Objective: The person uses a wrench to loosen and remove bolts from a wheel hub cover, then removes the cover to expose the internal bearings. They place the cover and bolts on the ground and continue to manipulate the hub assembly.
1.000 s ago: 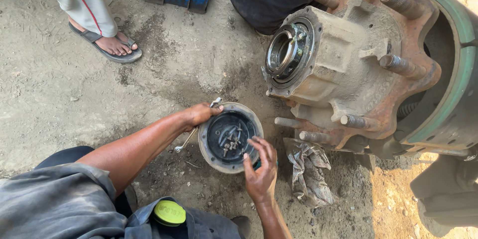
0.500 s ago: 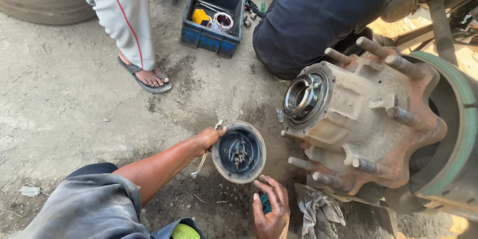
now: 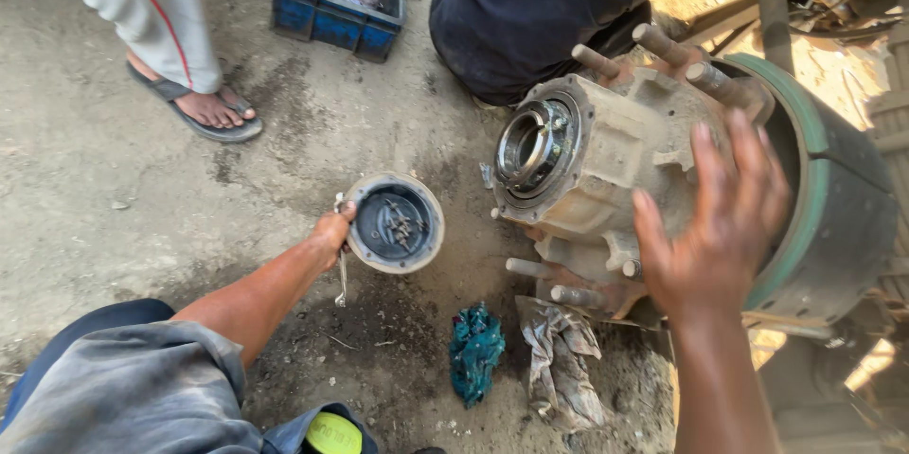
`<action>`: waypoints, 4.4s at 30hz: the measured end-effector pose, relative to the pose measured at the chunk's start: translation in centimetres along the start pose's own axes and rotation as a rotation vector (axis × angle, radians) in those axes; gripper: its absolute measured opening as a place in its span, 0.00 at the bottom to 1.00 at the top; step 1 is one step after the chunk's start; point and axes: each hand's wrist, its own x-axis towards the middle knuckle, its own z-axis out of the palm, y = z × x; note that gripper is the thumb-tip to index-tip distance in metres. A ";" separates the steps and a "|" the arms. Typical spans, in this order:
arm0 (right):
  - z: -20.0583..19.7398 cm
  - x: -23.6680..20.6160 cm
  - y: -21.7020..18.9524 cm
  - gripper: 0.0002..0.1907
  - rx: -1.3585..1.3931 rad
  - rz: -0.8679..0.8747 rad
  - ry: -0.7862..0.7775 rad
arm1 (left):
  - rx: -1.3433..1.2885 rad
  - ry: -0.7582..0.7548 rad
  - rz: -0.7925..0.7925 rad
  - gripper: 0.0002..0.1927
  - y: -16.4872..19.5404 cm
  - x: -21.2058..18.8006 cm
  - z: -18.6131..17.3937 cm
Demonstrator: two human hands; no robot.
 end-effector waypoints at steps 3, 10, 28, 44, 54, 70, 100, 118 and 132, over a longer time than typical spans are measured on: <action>1.4 1.7 0.5 0.39 -0.116 0.077 -0.150 | -0.036 0.026 0.012 0.20 -0.1 0.5 -0.3; 2.2 2.9 3.7 0.35 0.150 0.095 -0.273 | -0.181 0.179 0.008 0.21 -0.8 4.5 -2.1; 5.6 -1.1 10.7 0.24 0.516 0.566 -0.518 | -0.628 0.350 -0.002 0.19 7.3 25.8 -0.8; 4.4 5.0 4.8 0.19 0.274 0.112 -0.381 | -0.061 0.018 -0.025 0.14 12.4 14.1 -1.7; 3.5 2.7 8.4 0.19 0.281 -0.082 -0.220 | 1.003 -0.222 0.757 0.14 21.3 -8.1 2.9; 2.4 2.2 8.2 0.20 -0.166 -0.130 -0.144 | 1.045 -0.348 1.928 0.08 27.8 -18.5 10.6; 1.5 9.7 -0.8 0.42 -0.100 -0.189 -0.453 | 0.456 0.103 0.852 0.13 6.2 -2.6 -0.1; -11.0 4.0 -6.4 0.18 0.941 -0.475 0.006 | 0.561 0.143 0.702 0.13 7.9 -5.2 -2.1; -6.9 5.1 -1.2 0.13 0.066 -0.286 -0.181 | 0.607 0.032 0.816 0.13 11.0 -10.0 -0.3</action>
